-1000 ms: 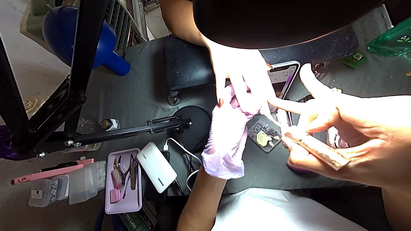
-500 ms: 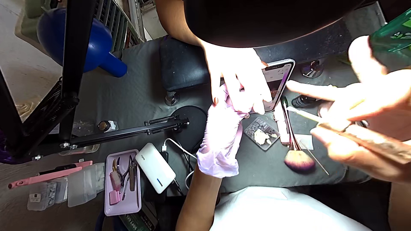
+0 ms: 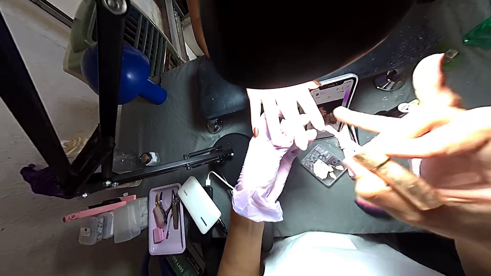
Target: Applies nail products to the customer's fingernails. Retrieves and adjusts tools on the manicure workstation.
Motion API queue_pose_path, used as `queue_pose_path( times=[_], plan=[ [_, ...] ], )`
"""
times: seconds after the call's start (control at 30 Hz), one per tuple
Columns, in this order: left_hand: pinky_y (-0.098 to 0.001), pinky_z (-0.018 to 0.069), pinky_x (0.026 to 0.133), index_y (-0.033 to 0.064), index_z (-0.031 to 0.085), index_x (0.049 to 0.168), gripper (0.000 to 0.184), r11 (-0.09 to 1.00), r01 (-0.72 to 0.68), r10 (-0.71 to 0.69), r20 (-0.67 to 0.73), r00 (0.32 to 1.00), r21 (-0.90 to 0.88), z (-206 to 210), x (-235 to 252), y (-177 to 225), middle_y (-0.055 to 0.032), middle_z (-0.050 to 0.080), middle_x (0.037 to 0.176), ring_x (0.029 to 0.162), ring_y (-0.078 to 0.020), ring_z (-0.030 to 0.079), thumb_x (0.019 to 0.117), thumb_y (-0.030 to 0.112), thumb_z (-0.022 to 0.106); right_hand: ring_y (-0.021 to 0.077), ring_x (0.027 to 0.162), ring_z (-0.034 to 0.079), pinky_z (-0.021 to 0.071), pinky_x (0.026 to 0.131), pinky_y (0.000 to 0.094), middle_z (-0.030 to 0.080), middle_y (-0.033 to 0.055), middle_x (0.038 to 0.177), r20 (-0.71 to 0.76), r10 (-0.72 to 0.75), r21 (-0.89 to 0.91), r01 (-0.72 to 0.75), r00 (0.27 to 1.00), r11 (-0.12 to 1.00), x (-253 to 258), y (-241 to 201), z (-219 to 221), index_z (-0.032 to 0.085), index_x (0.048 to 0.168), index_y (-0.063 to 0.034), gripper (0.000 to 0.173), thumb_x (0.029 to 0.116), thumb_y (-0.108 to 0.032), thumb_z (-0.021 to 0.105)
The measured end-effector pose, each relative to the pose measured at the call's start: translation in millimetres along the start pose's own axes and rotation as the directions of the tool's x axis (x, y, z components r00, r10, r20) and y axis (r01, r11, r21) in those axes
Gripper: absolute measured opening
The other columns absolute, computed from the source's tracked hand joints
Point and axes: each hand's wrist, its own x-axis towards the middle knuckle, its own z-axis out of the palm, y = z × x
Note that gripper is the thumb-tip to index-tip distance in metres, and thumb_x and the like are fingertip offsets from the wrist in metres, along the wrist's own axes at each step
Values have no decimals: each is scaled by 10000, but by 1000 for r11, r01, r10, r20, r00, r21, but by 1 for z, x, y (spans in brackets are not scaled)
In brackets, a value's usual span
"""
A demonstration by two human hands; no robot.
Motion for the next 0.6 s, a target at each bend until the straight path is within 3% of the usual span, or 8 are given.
queue_pose_path(
  times=[0.13, 0.27, 0.37, 0.43, 0.5, 0.6],
  plan=[
    [-299, 579, 838, 43, 633, 1081, 198, 1000, -10, 10, -17, 1000, -7, -1, -4, 1, -82, 695, 876, 828, -153, 699, 987, -53, 489, 93, 889, 711, 532, 1092, 502, 665, -34, 785, 57, 30, 38, -33, 998, 999, 2, -7, 20, 581, 850, -113, 181, 895, -224, 717],
    [-277, 574, 817, 46, 666, 1044, 238, 998, -53, 56, -69, 996, 42, -3, -6, 1, -58, 702, 837, 797, -126, 694, 950, -80, 488, 113, 877, 742, 515, 1118, 467, 724, 42, 810, 66, 18, 15, -19, 998, 1000, -8, -6, 29, 590, 864, -67, 217, 948, -243, 683],
    [-284, 565, 847, 55, 625, 1159, 263, 997, -81, 81, -25, 996, 18, -8, -7, 0, -46, 696, 864, 819, -122, 690, 962, -63, 498, 134, 903, 738, 476, 1132, 425, 731, 88, 843, 84, 2, -17, 0, 996, 1000, -12, -8, 32, 605, 923, -49, 231, 985, -264, 662],
    [-280, 567, 848, 59, 653, 1114, 229, 995, -99, 99, -21, 995, 0, -10, -7, -1, -47, 705, 859, 828, -125, 698, 952, -55, 540, 145, 965, 742, 461, 1145, 391, 745, 98, 883, 110, -17, -13, 19, 994, 1000, -13, -8, 32, 598, 982, -56, 218, 1000, -265, 657],
    [-268, 570, 833, 55, 673, 1080, 189, 995, -101, 101, -28, 994, -2, -10, -8, -1, -46, 703, 845, 817, -121, 698, 950, -40, 574, 138, 926, 733, 471, 1117, 346, 730, 105, 854, 109, -42, -16, 44, 993, 999, -12, -8, 34, 584, 983, -48, 214, 1008, -252, 644],
    [-277, 570, 844, 53, 670, 1100, 190, 995, -101, 101, -21, 995, 19, -11, -9, -1, -53, 710, 870, 835, -121, 701, 946, -28, 592, 156, 920, 751, 479, 1119, 368, 746, 117, 856, 114, -74, -35, 78, 991, 996, -11, -8, 35, 600, 984, -31, 212, 1010, -236, 644]
  ],
)
